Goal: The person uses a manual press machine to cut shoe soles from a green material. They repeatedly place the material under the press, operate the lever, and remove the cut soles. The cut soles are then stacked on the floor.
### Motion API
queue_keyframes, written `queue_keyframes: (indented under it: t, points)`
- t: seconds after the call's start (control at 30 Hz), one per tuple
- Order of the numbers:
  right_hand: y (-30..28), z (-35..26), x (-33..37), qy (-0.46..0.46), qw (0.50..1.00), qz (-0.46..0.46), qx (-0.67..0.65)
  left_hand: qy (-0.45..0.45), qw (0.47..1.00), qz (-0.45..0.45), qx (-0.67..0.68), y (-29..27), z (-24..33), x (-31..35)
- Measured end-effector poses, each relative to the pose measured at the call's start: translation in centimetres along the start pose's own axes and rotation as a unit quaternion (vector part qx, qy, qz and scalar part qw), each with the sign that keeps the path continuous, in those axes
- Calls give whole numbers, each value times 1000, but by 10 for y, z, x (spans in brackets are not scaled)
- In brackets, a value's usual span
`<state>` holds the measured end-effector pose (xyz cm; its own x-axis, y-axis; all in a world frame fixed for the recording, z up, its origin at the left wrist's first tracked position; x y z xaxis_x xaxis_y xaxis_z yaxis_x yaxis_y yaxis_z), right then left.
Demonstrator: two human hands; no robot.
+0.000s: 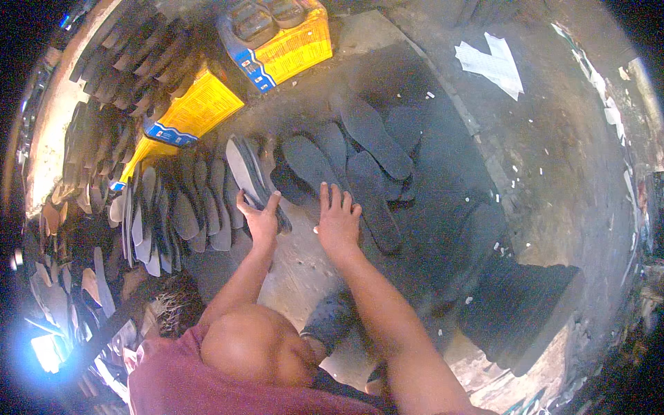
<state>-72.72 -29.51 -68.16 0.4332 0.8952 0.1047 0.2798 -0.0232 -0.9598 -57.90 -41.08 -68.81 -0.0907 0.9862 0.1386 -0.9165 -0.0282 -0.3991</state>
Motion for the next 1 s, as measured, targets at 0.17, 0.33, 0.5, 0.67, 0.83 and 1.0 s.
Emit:
queue_keyframes:
  t: [0.17,0.33,0.5,0.67,0.83,1.0]
  points:
    - [15,4,-27,31,998,-47,-21,-4,1000,23,8,-13,6,-4]
    - [29,-50,-28,1,993,89,71,-18,996,12,90,-13,17,-12]
    - [28,-37,-52,36,985,108,129,56,991,11,123,-17,34,-23]
    - [-36,18,-62,110,980,57,-158,19,992,-31,123,-14,26,-6]
    - [-88,112,-82,108,953,93,-268,58,990,-120,53,66,16,22]
    - [-90,203,-109,155,968,17,-195,-69,978,-195,-10,130,19,16]
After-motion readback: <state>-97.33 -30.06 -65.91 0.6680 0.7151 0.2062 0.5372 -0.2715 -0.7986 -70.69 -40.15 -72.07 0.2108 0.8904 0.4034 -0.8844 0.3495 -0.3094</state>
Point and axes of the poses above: each hand's wrist, its own x-axis away from the middle knuckle, its own y-axis out of the palm, z = x × y, the point moved 3 cm from there along -x, towards the middle knuckle
